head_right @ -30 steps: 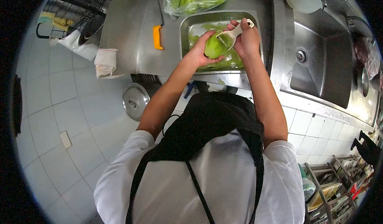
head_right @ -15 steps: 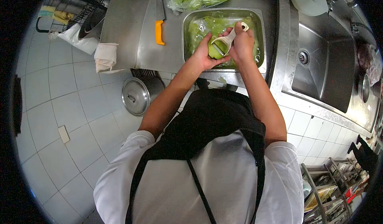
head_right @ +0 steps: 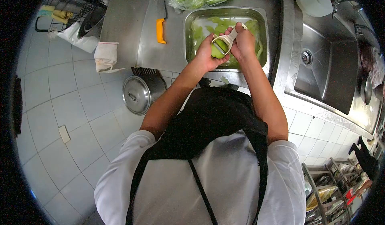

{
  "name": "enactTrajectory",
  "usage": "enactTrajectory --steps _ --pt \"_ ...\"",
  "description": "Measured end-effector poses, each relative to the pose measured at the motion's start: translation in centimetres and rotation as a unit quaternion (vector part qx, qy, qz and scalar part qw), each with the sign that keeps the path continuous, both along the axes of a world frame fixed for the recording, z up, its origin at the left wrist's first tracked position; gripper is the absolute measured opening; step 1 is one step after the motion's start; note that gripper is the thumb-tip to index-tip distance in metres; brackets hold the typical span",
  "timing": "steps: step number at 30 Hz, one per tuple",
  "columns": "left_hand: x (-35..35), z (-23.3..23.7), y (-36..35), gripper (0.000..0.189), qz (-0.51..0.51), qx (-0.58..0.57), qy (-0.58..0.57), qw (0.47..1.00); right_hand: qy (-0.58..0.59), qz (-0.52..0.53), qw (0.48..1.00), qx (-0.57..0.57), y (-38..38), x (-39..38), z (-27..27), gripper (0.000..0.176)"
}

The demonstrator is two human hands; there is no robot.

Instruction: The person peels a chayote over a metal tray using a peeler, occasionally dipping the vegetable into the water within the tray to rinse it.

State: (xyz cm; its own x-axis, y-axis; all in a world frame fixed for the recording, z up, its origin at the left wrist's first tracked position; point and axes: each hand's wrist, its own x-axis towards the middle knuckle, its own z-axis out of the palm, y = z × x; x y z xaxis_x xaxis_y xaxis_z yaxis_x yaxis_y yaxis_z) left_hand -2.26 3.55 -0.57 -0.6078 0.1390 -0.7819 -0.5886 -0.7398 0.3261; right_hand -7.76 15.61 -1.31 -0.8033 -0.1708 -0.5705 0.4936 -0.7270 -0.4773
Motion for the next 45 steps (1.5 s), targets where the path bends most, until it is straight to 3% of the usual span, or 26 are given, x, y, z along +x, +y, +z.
enactTrajectory --steps 7,14,23,26,27,30,34,35,38,39,43,45 --pt "0.4 -0.5 -0.3 0.038 -0.003 0.0 0.002 1.0 -0.055 0.052 0.997 0.009 -0.3 -1.3 -1.2 0.018" --pt "0.6 -0.5 -0.4 0.034 0.014 0.018 0.006 1.0 -0.027 0.051 0.998 0.015 -0.9 -1.4 -0.4 0.013" --pt "1.0 -2.0 -1.2 0.038 0.015 0.033 0.006 0.999 -0.008 0.034 0.998 0.059 -1.3 -4.1 -4.5 0.025" --pt "1.0 -2.4 -1.7 0.041 0.026 0.058 0.0 0.998 0.145 0.025 0.968 0.202 -0.7 -5.9 -6.8 0.022" --pt "1.6 -2.8 -1.7 0.041 0.03 0.069 -0.008 0.997 0.154 -0.006 0.929 0.336 -1.0 -5.6 -4.3 0.024" --pt "1.1 -2.1 -1.7 0.039 0.051 0.07 0.006 0.996 0.221 -0.105 0.928 0.282 -1.0 -5.9 -3.0 0.019" --pt "1.4 -2.5 -1.3 0.039 0.063 0.071 0.014 0.995 0.315 -0.065 0.878 0.354 -0.9 -4.9 -0.1 0.019" --pt "1.2 -2.0 -1.2 0.039 0.063 0.069 0.015 0.996 0.293 -0.042 0.894 0.336 -1.0 -4.0 1.0 0.018" --pt "1.2 -1.8 -1.1 0.04 0.063 0.073 0.006 0.995 0.157 0.01 0.979 0.128 -1.2 -2.0 3.3 0.017" --pt "1.1 -2.0 -1.0 0.04 0.062 0.074 0.002 0.995 0.104 0.017 0.988 0.115 -1.5 -1.2 3.8 0.017" --pt "1.1 -0.8 -0.7 0.042 0.057 0.059 0.015 0.997 0.05 0.044 0.997 0.046 -1.8 -0.2 2.7 0.019" --pt "1.1 -0.8 -0.6 0.041 0.057 0.059 0.018 0.996 0.053 0.04 0.996 0.065 -2.0 -0.1 2.4 0.02"
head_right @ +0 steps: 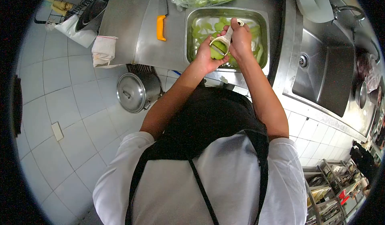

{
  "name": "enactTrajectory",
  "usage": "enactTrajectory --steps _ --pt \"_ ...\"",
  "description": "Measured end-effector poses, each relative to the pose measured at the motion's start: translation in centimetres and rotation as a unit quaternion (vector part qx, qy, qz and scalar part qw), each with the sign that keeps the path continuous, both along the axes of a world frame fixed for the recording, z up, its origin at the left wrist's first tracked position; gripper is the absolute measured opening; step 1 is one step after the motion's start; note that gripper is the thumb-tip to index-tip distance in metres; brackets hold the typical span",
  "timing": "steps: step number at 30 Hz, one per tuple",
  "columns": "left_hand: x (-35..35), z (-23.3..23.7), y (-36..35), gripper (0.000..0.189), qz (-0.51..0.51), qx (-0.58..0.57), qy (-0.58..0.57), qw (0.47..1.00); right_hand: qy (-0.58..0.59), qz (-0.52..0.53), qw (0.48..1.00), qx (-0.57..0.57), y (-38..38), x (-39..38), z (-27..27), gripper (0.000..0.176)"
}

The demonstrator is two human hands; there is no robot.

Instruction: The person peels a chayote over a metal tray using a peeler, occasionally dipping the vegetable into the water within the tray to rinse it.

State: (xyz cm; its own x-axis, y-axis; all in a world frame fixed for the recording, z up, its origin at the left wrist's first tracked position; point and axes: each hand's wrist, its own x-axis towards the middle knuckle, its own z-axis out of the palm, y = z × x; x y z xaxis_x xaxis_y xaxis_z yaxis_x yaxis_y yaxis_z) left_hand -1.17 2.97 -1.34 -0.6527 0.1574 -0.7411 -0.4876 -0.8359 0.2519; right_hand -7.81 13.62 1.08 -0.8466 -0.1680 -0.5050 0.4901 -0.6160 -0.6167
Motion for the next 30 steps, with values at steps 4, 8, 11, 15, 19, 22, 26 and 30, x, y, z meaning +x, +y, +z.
enactTrajectory --steps 4,8,11,15,19,22,26,30 --pt "0.0 0.0 0.1 0.041 0.0 -0.006 0.003 1.0 -0.008 0.009 1.0 0.008 0.1 -0.2 -0.7 0.02" --pt "0.1 -0.3 0.0 0.042 -0.003 -0.003 0.01 1.0 -0.064 0.054 0.996 0.005 0.2 -0.9 -1.6 0.02" --pt "0.1 0.0 0.0 0.042 -0.003 -0.008 0.007 1.0 -0.065 0.039 0.997 0.005 0.4 -1.5 -3.1 0.026" --pt "0.0 0.3 0.1 0.04 0.005 -0.007 -0.006 1.0 -0.059 0.024 0.998 0.02 0.0 -1.6 -2.9 0.028" --pt "0.0 -0.2 0.1 0.039 0.005 -0.014 -0.001 1.0 -0.055 0.015 0.998 0.036 -0.2 -2.0 -3.2 0.027" --pt "0.7 -0.9 -0.3 0.041 -0.002 -0.005 0.015 1.0 -0.058 -0.005 0.997 0.042 -0.3 -2.6 -4.2 0.026" --pt "1.0 -1.7 -0.8 0.045 -0.004 0.018 0.016 1.0 -0.02 -0.023 0.996 0.087 -0.5 -4.0 -6.4 0.025" --pt "1.0 -1.6 -0.8 0.048 0.004 0.015 0.023 1.0 -0.011 -0.014 0.996 0.085 -0.2 -4.8 -7.1 0.026"
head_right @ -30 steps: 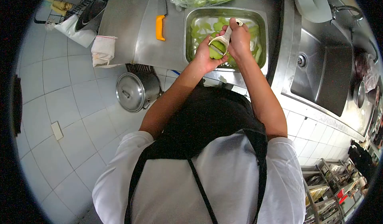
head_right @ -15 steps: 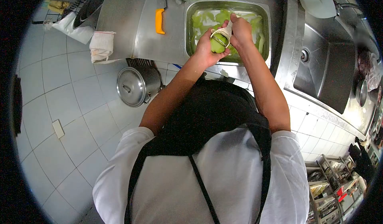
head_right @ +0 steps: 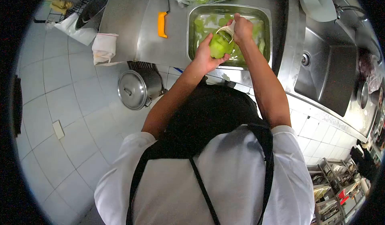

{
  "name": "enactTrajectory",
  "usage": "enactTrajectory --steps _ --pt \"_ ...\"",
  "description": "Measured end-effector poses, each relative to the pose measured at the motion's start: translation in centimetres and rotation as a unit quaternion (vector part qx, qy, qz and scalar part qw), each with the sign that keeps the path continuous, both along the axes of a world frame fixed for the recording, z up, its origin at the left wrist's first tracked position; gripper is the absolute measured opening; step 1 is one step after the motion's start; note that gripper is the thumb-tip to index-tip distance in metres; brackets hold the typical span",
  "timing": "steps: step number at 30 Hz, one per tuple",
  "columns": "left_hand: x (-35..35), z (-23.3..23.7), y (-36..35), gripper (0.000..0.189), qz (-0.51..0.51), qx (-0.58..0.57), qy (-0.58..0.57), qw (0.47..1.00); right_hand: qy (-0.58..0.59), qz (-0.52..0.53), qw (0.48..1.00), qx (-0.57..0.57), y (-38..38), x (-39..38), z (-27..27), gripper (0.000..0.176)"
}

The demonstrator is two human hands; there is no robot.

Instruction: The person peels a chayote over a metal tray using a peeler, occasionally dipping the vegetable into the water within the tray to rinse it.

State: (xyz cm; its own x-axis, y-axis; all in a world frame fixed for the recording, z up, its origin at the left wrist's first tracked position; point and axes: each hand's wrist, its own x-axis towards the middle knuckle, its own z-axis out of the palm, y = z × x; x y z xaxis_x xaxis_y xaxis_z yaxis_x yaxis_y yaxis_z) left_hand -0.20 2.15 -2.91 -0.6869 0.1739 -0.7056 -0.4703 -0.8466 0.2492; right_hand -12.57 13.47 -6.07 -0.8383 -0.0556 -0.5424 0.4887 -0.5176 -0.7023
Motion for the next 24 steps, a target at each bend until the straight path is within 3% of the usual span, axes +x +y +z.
enactTrajectory --steps 2,6,7,10,13,14,17,20,24 --pt "0.2 -0.9 -0.3 0.05 -0.008 0.004 0.01 1.0 0.001 -0.014 1.0 0.024 0.3 -0.8 -0.6 0.026" --pt "0.7 -1.5 -1.4 0.055 -0.039 0.023 0.009 0.999 0.147 -0.081 0.945 0.279 2.5 -2.0 -2.7 0.024" --pt "0.8 -1.3 -1.9 0.044 -0.056 0.052 0.024 0.997 0.178 -0.087 0.949 0.244 2.4 -2.6 -1.4 0.024" --pt "1.1 -1.8 -2.1 0.047 -0.041 0.06 0.007 0.997 0.215 -0.071 0.96 0.163 2.3 -0.9 1.4 0.022" --pt "0.6 -0.5 -1.5 0.048 -0.042 0.035 0.03 0.998 0.34 -0.015 0.916 0.214 1.9 -1.2 4.8 0.018" --pt "0.4 0.5 -1.2 0.049 -0.038 0.021 0.028 0.999 0.296 0.003 0.933 0.204 1.8 -0.8 6.3 0.018" --pt "0.3 0.7 -1.0 0.05 -0.024 0.017 0.01 1.0 0.134 -0.005 0.991 0.021 1.5 0.7 8.8 0.02" --pt "0.0 -0.4 -1.1 0.049 -0.024 0.028 0.001 0.999 0.033 0.037 0.995 -0.087 1.3 1.5 6.6 0.022" --pt "0.1 -0.5 -1.1 0.048 -0.032 0.033 0.028 0.999 0.0 0.021 0.997 -0.072 0.3 3.4 4.3 0.022"
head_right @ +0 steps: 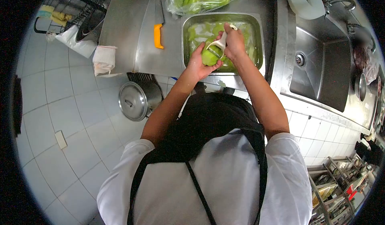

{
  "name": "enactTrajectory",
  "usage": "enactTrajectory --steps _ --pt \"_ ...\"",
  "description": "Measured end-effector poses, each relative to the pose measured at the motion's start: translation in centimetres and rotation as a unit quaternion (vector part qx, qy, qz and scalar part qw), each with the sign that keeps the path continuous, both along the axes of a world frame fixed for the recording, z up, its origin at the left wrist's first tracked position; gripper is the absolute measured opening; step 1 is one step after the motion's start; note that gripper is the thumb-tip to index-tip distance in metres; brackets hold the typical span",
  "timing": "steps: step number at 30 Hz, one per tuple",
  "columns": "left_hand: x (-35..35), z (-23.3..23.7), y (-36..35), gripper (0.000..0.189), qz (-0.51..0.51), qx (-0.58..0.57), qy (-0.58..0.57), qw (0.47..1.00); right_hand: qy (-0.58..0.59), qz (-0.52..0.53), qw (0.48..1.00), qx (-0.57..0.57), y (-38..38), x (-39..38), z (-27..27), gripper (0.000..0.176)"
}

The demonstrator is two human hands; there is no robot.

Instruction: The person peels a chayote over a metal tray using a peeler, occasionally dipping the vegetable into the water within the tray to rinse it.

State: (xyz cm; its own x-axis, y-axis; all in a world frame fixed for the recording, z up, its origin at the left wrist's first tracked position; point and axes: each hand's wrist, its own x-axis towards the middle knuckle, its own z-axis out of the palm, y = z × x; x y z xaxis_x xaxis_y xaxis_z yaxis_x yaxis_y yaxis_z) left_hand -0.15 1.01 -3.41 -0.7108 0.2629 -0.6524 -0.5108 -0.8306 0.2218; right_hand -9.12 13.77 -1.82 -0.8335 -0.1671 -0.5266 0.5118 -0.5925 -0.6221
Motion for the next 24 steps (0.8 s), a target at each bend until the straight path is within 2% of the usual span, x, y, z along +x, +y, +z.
enactTrajectory --steps 3,7,8,12,16,19,24 --pt "0.6 -0.2 0.1 0.047 0.014 -0.034 -0.009 0.999 0.098 -0.151 0.969 0.168 1.2 -2.3 -2.7 0.023" --pt "0.5 0.2 -0.7 0.048 -0.017 -0.018 -0.002 1.0 0.181 -0.201 0.94 0.208 2.8 -3.5 -1.7 0.025" --pt "0.6 0.2 -0.7 0.048 -0.023 -0.022 -0.007 0.999 0.19 -0.163 0.943 0.22 3.0 -3.3 -1.2 0.024" --pt "0.5 0.2 -0.6 0.05 -0.021 -0.021 -0.005 1.0 0.119 -0.035 0.99 0.068 2.0 -1.2 2.4 0.018" --pt "0.6 0.3 -0.5 0.049 -0.022 -0.009 -0.003 1.0 0.055 -0.005 0.998 -0.004 0.3 1.6 3.8 0.021" --pt "0.6 0.4 -0.5 0.048 -0.018 0.001 -0.013 1.0 0.051 0.025 0.998 0.027 -0.5 2.1 3.5 0.021" --pt "1.1 0.0 -0.3 0.048 -0.021 -0.003 0.036 0.999 0.09 -0.005 0.994 0.068 -0.8 1.8 1.5 0.022"
